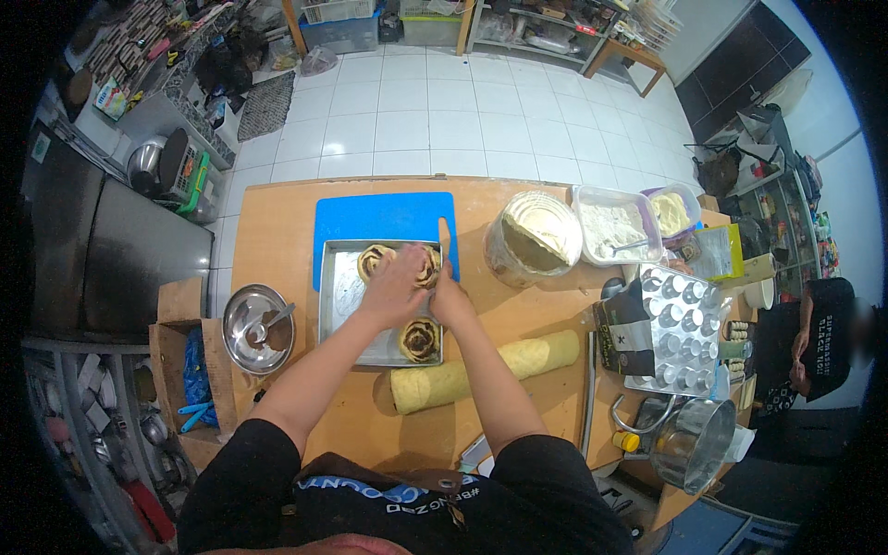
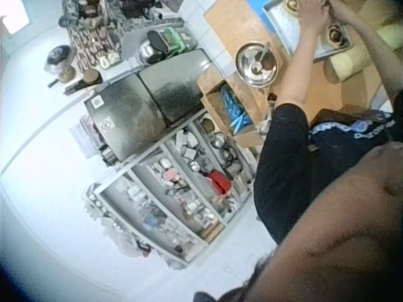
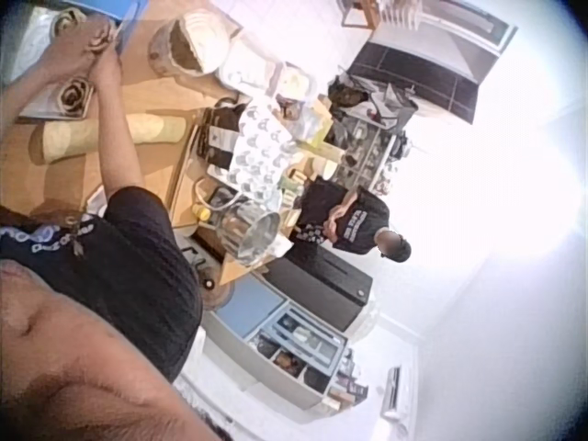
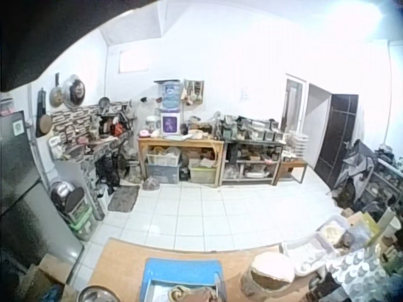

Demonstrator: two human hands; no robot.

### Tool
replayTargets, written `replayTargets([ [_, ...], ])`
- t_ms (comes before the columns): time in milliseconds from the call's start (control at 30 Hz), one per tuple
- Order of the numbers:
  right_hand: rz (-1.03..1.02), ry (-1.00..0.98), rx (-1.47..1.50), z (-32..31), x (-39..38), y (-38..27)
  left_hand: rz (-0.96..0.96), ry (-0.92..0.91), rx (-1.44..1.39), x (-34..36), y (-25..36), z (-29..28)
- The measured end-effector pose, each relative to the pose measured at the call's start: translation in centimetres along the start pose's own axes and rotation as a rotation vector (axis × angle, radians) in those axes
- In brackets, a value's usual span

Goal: The person rolls a sheet of dough into a long cylinder by hand, cuts the cylinder into individual slices using a knife, and places the slices into a square metal baking pan.

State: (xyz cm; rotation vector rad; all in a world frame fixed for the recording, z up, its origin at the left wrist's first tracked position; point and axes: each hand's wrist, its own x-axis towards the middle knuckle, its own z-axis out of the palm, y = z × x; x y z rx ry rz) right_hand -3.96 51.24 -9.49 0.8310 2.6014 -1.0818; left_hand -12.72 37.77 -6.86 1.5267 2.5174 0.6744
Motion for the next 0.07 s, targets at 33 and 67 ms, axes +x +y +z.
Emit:
replayTargets([
  [33, 0.015, -0.019, -0.006, 0.0, 0.1, 0.3, -0.144, 0.073, -0.191, -0.4, -1.3, 0.2],
  [67, 0.007, -0.023, -0.003, 0.3, 0.1, -0.1, -0.296, 0.151, -0.373, -1.4, -3.8, 0.4],
])
